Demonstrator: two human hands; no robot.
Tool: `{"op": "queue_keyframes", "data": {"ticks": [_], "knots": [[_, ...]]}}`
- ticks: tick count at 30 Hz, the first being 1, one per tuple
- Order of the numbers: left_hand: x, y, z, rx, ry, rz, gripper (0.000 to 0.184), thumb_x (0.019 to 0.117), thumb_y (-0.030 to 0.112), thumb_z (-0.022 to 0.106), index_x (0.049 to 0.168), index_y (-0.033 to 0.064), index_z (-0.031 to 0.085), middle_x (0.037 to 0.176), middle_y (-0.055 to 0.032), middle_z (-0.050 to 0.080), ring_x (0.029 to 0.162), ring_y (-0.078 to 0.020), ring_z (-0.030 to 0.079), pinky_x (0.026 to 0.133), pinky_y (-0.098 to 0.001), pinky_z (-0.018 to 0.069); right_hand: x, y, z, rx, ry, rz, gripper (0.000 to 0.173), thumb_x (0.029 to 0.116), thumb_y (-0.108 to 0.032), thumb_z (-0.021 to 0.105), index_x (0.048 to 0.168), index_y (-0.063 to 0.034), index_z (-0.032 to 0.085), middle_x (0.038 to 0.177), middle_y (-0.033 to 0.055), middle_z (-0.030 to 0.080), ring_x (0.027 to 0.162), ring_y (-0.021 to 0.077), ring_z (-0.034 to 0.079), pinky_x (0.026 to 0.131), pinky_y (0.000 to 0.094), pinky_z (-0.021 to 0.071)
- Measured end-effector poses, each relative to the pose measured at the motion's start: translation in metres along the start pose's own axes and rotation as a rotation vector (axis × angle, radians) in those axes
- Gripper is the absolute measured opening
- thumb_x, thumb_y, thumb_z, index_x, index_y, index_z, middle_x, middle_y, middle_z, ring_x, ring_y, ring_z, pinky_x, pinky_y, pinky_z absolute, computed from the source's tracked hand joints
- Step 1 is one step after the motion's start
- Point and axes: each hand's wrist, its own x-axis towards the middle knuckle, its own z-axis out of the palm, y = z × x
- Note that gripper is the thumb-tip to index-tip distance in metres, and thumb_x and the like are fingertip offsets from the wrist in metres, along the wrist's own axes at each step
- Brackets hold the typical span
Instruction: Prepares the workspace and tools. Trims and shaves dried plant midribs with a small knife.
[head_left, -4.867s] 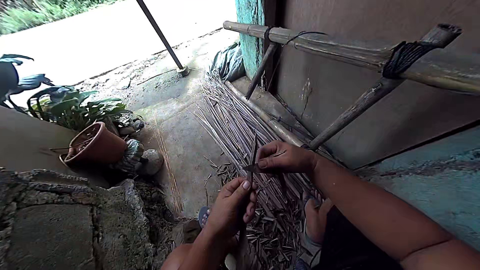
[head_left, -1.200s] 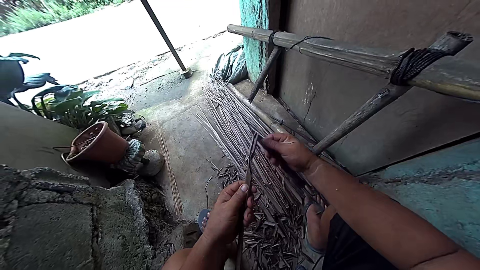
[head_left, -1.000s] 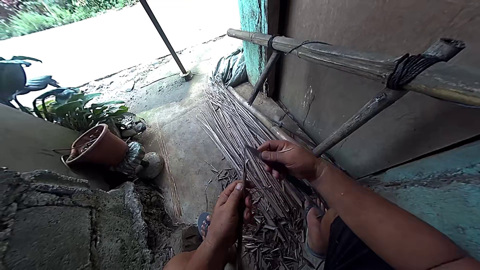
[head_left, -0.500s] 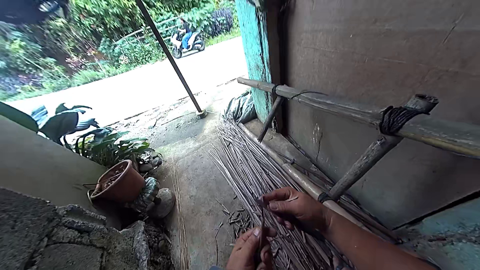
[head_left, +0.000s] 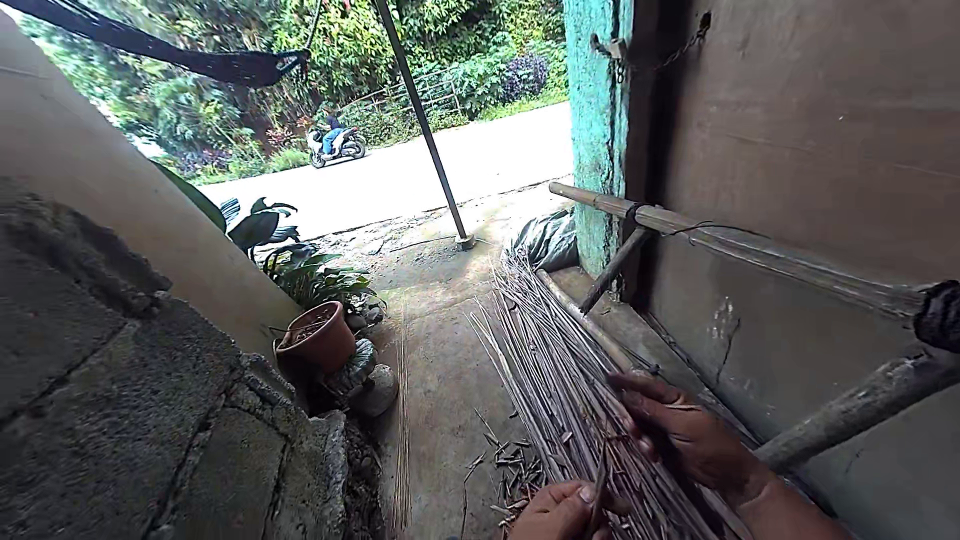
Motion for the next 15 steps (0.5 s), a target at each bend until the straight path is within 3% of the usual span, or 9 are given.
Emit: {"op": "queue_keyframes", "data": {"ticks": [7,15], "knots": [[0.007,-0.004,-0.003,0.518,0.246,0.101,0.027,0.1082,0.014,0.045,0.112,-0.0039,0.065,0.075,-0.0052,0.065,0.056,-0.0108,0.061,0.054,-0.0287,0.0549,-0.013,0.004,-0.009,-0.257,-0.347,0.279,0.025,0.1006,-0.020,0.061,0.122,-0.0114,0.072,0.077,0.0032,0.069,0.055,0.0090,0.061,0.049,0.0242,0.0530],[0.005,-0.007,0.002,0.650,0.231,0.103,0.028,0.1084,0.015,0.046,0.113,-0.0043,0.065,0.076,-0.0061,0.067,0.053,-0.0096,0.058,0.052,-0.0278,0.0530,-0.010,-0.003,-0.015,-0.258,-0.148,0.274,0.026,0.0991,-0.017,0.059,0.122,-0.0098,0.071,0.075,0.0035,0.067,0.052,0.0100,0.061,0.046,0.0241,0.0530]]}}
